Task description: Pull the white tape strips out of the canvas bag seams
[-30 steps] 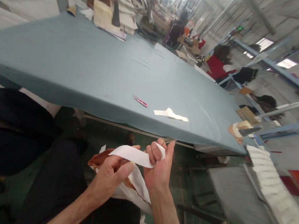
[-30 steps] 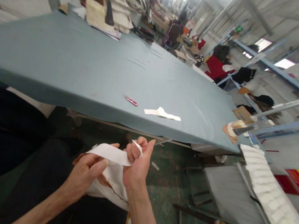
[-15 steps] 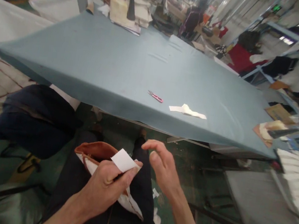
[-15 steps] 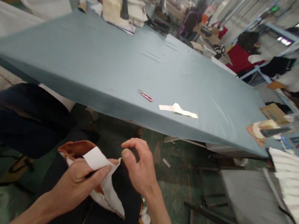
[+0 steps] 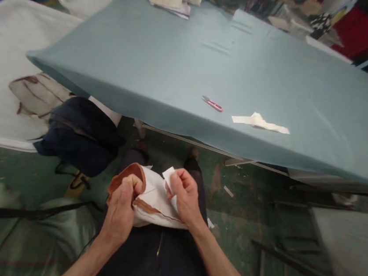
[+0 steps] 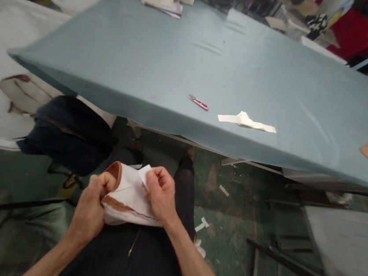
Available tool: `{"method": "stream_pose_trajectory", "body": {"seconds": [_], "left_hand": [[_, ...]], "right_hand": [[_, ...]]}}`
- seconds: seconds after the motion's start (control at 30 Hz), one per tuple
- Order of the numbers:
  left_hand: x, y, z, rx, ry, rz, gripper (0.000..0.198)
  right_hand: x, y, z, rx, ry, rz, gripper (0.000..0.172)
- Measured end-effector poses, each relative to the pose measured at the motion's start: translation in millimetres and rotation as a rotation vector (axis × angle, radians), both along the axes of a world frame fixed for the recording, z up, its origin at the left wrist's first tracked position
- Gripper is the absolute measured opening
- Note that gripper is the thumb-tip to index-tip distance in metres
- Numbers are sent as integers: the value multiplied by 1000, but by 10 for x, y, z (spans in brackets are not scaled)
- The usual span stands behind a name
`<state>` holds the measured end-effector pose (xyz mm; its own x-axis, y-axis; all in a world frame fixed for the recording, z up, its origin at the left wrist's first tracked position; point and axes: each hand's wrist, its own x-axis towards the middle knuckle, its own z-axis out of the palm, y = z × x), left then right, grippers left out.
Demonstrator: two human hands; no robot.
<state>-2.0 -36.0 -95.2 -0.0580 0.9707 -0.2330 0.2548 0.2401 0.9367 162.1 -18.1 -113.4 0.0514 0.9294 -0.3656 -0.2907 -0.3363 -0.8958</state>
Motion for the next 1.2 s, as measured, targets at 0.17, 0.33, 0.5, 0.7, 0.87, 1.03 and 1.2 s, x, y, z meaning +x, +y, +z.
{"method": "stream_pose_trajectory", "body": {"seconds": [0.17, 0.33, 0.5, 0.7, 0.87, 1.03, 1.2], "left_hand": [[-144, -221, -53, -27, 47, 35, 77], [-375, -422, 69, -83, 76, -162, 64], [-421, -345, 192, -109, 146, -318, 38], [-262, -12, 293, 5, 58, -402, 29], [-103, 208, 498, 125, 38, -413, 28], [47, 281, 675, 213, -21, -424, 30], [109, 269, 645, 218, -23, -383, 32]], "right_hand": [[-214, -315, -380, -144, 70, 125, 60], [-220, -334, -377, -155, 32, 158, 57], [-188, -285, -342, -125, -29, 179, 53], [137, -238, 285, 10, -173, 113, 46], [242, -262, 889, 76, -228, 169, 37], [201, -174, 980, 127, -356, 77, 28], [186, -130, 981, 178, -454, 55, 25]]}}
